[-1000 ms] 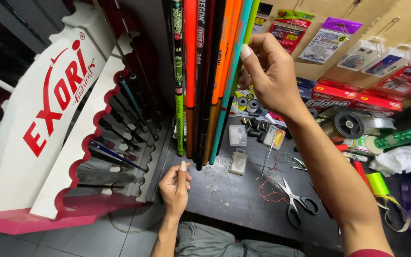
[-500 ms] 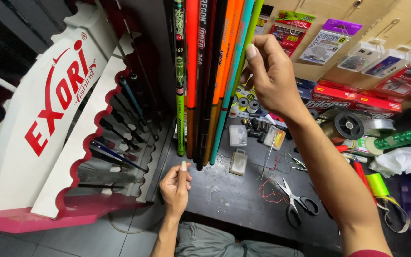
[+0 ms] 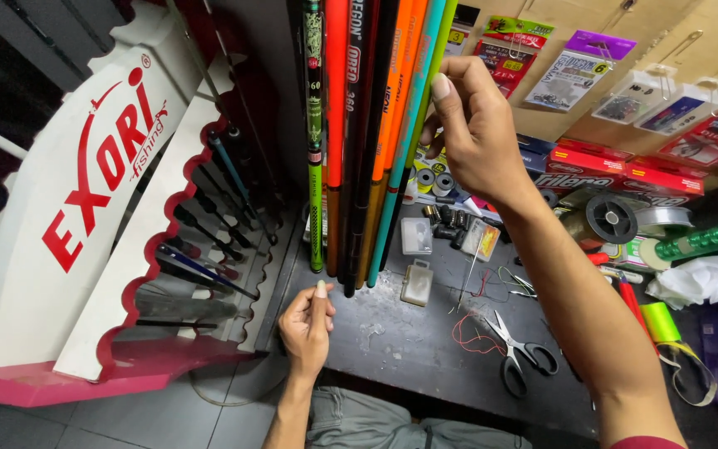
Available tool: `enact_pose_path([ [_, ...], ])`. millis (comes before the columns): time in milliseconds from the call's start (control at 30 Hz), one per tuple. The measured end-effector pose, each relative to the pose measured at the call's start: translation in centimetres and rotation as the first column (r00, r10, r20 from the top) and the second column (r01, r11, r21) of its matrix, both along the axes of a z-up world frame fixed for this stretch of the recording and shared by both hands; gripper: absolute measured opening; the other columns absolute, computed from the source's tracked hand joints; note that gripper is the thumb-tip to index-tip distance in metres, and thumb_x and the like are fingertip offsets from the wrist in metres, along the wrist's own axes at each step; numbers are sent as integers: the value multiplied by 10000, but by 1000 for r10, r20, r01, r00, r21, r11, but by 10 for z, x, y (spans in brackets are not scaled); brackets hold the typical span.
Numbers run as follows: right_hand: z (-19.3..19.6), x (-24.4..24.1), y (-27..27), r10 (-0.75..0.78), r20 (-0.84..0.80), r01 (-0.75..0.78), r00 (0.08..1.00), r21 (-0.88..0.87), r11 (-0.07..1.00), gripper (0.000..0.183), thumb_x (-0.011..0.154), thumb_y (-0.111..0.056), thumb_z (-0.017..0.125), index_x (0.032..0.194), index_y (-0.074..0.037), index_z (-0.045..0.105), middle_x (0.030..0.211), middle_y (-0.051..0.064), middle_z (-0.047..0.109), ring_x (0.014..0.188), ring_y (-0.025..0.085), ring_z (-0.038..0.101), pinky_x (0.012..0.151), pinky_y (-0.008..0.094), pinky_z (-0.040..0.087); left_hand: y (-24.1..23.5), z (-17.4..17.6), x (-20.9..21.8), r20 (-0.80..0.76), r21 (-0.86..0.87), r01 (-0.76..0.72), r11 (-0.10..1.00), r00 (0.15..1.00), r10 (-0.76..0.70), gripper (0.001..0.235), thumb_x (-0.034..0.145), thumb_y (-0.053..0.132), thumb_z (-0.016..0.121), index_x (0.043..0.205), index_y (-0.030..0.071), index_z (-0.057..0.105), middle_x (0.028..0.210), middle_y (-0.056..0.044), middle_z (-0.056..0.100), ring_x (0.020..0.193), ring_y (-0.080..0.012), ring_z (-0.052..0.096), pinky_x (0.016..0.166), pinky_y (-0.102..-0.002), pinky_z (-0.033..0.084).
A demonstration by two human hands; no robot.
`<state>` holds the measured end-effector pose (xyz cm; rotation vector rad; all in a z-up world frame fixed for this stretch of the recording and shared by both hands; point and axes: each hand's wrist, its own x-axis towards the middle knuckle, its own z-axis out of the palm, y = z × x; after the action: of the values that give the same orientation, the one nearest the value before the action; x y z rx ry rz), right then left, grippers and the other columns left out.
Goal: The person repairs a green fishing rod by wrapping a small section with green thread and cutting the excess with scissors. They then select a blue fishing rod from a rack and wrap its tip with white tape, securing it with a yellow rubber band and marking it with a black marker.
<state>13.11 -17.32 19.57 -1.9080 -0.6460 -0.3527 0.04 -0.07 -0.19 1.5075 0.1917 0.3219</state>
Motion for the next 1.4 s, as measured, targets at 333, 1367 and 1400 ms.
enact_pose_path([
  [333,3,-2,0,19,14,-20,1000,12,1000,243,959,-189,361,1090,14,390,801,100,505,569,145,514,449,226,474,0,-1,0,6,-4,4,1000,1000,-4,274,865,220,486,771,16,642,502,-4,500,385,-52,419,374,-185,351],
  [1367,-78,-163,-82,-87,-345,-5,934,-256,967,170,792,-160,548,889,-75,659,679,57,654,511,125,580,505,241,481,-1,2,-2,-25,38,22,999,999,-21,249,864,204,509,800,6,646,497,-38,520,375,-70,457,384,-191,376],
  [1400,-84,-172,-83,-88,-376,-38,922,-317,948,180,802,-188,530,887,-80,646,836,12,689,622,85,615,581,202,471,0,7,-3,-57,49,48,998,997,-45,289,864,267,491,776,32,631,518,7,505,403,-46,439,405,-174,347],
])
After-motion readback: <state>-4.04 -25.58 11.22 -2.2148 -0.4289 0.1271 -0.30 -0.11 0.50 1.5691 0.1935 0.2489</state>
